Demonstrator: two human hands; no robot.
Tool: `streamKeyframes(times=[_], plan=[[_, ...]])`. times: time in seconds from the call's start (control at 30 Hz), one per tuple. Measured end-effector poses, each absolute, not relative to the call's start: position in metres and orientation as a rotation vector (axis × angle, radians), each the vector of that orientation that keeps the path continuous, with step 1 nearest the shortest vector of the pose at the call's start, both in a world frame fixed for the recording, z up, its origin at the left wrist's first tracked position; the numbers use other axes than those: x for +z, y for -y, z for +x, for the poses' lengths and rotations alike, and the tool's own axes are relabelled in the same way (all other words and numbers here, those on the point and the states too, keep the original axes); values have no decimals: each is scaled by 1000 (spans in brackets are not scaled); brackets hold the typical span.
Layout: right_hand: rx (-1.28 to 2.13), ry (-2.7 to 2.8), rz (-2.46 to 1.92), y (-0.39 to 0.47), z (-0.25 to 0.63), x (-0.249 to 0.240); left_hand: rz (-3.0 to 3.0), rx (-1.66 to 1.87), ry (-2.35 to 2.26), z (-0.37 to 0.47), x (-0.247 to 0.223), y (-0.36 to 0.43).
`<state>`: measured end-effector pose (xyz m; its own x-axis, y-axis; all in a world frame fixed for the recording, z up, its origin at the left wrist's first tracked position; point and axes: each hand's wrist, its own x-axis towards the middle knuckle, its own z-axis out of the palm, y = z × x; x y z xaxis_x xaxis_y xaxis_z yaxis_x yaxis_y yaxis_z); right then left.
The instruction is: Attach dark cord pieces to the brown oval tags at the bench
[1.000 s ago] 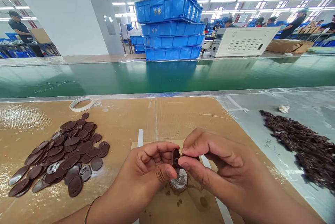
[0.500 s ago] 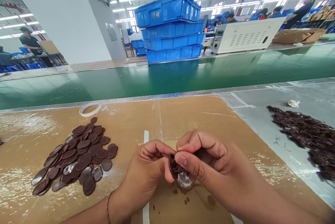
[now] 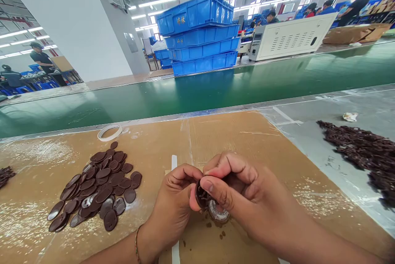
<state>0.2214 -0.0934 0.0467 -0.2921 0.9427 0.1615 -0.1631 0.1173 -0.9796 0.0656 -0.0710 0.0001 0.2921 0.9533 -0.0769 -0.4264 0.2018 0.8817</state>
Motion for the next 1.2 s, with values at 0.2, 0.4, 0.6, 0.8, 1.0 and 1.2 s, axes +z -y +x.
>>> streamKeyframes(times=[0.2, 0.4, 0.6, 0.8, 1.0, 1.2], plan=[[1383, 1399, -875, 94, 222, 48, 876, 1076, -767, 67, 1, 71], [1321, 1420, -961, 91, 225, 45, 865, 1111, -745, 67, 0, 69], [1284, 1414, -922, 87, 230, 52, 872, 1125, -668, 63, 2, 69], [1143, 1566, -928, 88, 238, 49, 855, 1121, -682, 62, 6, 66], [1117, 1653, -1007, 88, 238, 52, 886, 1087, -742, 63, 7, 67], [1077, 1598, -1034, 93, 230, 49, 859, 1136, -773, 63, 5, 65]])
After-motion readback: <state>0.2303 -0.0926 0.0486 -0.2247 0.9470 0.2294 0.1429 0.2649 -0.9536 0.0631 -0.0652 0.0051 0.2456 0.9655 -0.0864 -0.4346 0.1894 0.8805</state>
